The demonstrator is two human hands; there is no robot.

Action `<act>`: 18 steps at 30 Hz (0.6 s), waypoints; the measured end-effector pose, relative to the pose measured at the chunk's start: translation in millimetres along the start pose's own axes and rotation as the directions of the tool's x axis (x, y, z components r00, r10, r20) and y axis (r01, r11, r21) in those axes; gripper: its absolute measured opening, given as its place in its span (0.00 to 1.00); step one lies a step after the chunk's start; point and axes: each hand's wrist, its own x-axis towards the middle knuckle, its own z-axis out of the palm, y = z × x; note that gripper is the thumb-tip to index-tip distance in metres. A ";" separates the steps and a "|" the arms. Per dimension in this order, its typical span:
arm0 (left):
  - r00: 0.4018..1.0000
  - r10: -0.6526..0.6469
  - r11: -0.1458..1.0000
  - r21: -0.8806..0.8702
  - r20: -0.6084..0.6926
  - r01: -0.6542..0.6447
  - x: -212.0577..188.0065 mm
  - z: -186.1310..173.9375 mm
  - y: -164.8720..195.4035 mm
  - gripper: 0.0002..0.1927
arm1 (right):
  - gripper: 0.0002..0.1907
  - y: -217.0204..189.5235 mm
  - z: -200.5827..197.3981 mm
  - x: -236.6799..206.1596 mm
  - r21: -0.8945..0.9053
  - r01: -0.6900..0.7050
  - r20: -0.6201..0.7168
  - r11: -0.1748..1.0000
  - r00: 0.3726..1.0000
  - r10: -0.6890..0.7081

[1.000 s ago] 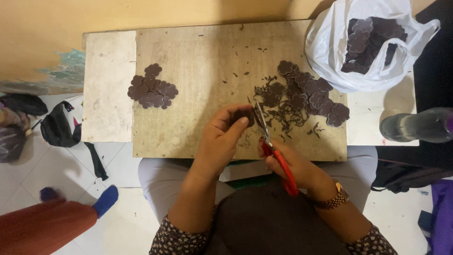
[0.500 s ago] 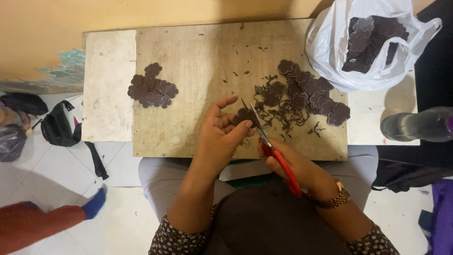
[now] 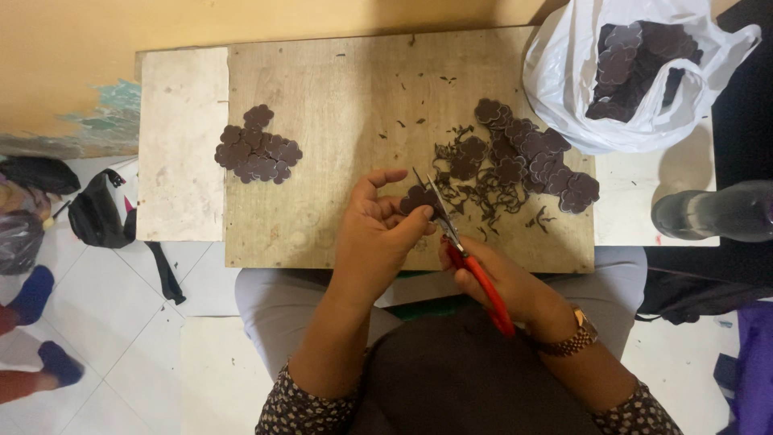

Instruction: The person sits on the floor and uses red-handled scissors to cut dark brown material into flower-like shapes. They trim each piece individually, place finished shapes on the table, and occasionally pause to interact with a smartphone held by another person.

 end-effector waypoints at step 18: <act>1.000 -0.003 0.998 -0.062 0.024 0.004 3.7 -8.8 -11.5 0.26 | 0.30 9.5 -3.0 -0.3 0.111 -0.113 0.040 0.987 0.993 0.109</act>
